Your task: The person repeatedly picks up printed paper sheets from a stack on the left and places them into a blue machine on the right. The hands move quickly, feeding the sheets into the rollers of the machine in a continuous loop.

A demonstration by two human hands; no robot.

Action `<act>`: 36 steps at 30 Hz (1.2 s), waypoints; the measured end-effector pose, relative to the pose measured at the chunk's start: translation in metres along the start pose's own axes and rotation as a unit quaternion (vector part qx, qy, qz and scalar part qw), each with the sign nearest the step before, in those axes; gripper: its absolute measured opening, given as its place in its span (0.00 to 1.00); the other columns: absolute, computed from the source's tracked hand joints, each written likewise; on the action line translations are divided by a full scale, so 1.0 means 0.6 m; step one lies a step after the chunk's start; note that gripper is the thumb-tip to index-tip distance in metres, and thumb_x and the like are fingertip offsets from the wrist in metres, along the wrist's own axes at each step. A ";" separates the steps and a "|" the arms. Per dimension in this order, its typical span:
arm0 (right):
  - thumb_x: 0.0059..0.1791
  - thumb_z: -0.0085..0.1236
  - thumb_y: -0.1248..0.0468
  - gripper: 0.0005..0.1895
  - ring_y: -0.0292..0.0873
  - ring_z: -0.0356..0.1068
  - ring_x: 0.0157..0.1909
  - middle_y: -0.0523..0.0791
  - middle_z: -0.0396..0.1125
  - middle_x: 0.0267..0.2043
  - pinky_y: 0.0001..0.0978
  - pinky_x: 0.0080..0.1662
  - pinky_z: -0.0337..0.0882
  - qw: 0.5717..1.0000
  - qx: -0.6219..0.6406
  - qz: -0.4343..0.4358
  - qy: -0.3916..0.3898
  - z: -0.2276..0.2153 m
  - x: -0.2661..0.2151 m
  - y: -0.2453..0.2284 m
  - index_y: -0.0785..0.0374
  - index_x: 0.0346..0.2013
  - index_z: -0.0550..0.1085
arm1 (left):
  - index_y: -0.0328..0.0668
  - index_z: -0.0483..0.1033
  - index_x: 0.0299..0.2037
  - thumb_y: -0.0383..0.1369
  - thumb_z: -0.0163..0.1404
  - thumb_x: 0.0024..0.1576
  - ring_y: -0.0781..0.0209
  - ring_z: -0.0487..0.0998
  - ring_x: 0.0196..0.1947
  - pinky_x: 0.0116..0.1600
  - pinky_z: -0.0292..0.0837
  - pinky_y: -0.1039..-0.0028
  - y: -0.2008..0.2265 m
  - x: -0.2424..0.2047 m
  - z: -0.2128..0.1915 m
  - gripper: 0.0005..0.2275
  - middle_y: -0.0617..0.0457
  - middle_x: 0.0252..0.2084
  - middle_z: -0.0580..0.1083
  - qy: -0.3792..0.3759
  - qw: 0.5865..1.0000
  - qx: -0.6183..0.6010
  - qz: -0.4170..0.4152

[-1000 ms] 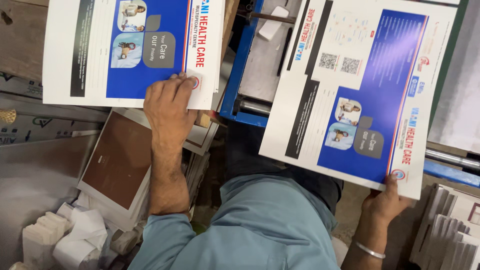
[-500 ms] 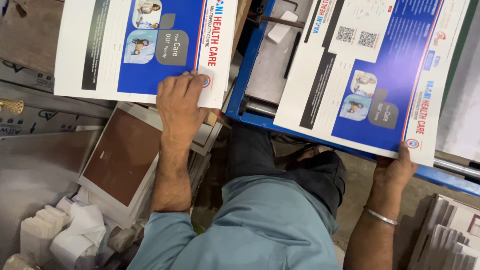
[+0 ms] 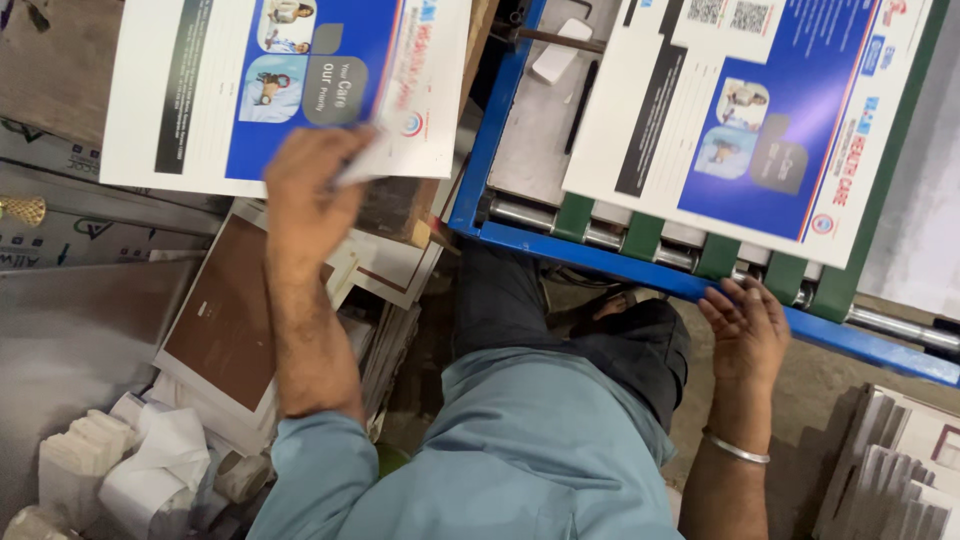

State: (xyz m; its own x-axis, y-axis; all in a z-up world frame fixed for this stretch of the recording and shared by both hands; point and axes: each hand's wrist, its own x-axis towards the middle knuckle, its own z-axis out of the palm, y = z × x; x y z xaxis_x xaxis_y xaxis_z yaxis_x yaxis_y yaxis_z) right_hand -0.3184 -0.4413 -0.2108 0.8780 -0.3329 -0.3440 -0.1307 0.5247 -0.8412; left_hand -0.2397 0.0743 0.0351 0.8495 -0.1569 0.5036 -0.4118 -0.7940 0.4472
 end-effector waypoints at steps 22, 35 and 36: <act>0.63 0.49 0.56 0.26 0.47 0.72 0.56 0.56 0.69 0.61 0.40 0.58 0.76 0.933 0.181 0.055 -0.306 0.263 -0.076 0.002 0.74 0.69 0.64 | 0.36 0.70 0.61 0.41 0.57 0.52 0.45 0.65 0.69 0.72 0.53 0.46 0.219 -0.029 0.160 0.28 0.40 0.64 0.69 -0.206 0.960 0.136 0.130; 0.59 0.54 0.56 0.34 0.55 0.58 0.70 0.54 0.59 0.69 0.50 0.69 0.63 0.982 0.084 0.035 -0.163 0.292 -0.106 -0.045 0.68 0.75 0.55 | 0.28 0.70 0.61 0.48 0.54 0.53 0.40 0.65 0.70 0.74 0.52 0.44 0.273 -0.053 0.219 0.32 0.36 0.65 0.70 -0.222 0.946 0.057 0.228; 0.59 0.53 0.54 0.36 0.58 0.58 0.71 0.57 0.57 0.71 0.53 0.70 0.62 0.980 0.083 0.036 -0.176 0.292 -0.103 -0.059 0.70 0.76 0.54 | 0.29 0.70 0.61 0.49 0.54 0.55 0.39 0.65 0.71 0.74 0.50 0.42 0.258 -0.057 0.202 0.31 0.36 0.65 0.70 -0.235 0.944 0.056 0.224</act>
State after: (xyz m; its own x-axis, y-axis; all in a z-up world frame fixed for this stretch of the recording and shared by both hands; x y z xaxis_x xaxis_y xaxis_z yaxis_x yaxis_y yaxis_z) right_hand -0.2872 -0.3022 -0.0865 0.9776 -0.0148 -0.2099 -0.1469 0.6662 -0.7312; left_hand -0.2925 -0.1146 -0.0022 0.6623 -0.7135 0.2288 -0.7490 -0.6393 0.1741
